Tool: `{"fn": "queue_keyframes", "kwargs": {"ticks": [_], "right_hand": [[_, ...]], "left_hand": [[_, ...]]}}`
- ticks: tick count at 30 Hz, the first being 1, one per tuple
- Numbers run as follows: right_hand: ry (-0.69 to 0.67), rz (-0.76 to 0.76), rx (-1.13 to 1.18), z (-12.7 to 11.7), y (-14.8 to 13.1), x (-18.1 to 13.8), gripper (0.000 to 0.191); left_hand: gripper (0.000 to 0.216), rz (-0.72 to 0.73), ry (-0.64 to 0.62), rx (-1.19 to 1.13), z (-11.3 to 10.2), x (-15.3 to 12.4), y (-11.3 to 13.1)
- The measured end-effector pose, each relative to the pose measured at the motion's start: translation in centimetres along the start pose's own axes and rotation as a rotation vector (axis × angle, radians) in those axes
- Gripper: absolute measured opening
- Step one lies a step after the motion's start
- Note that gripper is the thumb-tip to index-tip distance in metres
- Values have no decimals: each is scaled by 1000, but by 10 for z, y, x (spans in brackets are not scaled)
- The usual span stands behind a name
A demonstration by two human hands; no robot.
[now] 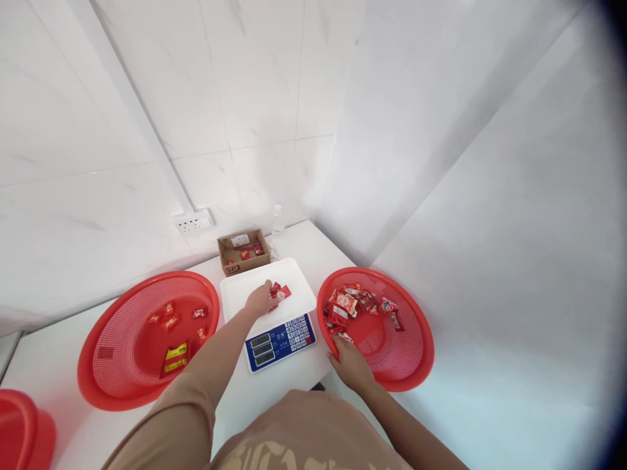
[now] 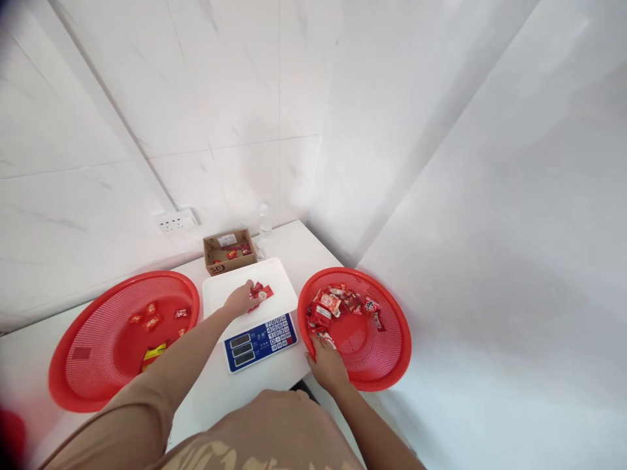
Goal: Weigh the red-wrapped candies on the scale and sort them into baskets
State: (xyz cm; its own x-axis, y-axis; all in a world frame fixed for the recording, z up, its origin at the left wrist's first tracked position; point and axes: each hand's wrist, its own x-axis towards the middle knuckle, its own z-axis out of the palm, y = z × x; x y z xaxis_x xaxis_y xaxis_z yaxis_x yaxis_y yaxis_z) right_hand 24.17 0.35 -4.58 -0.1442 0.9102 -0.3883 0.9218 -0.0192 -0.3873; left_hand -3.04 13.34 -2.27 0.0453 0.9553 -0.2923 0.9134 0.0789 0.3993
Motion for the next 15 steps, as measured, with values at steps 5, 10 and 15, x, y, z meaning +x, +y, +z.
{"fn": "queue_keyframes", "kwargs": {"ticks": [5,10,15], "right_hand": [[14,-14,-14,3,3,1,56],[24,-21,-15,3,3,1,56],[38,-20,4,3,2,0,56]], "left_hand": [[39,-63,51,-124,-1,-6,0],[32,-150,138,-310,-12,-15,2],[34,-249,282,-515,-49,-44,-15]]}}
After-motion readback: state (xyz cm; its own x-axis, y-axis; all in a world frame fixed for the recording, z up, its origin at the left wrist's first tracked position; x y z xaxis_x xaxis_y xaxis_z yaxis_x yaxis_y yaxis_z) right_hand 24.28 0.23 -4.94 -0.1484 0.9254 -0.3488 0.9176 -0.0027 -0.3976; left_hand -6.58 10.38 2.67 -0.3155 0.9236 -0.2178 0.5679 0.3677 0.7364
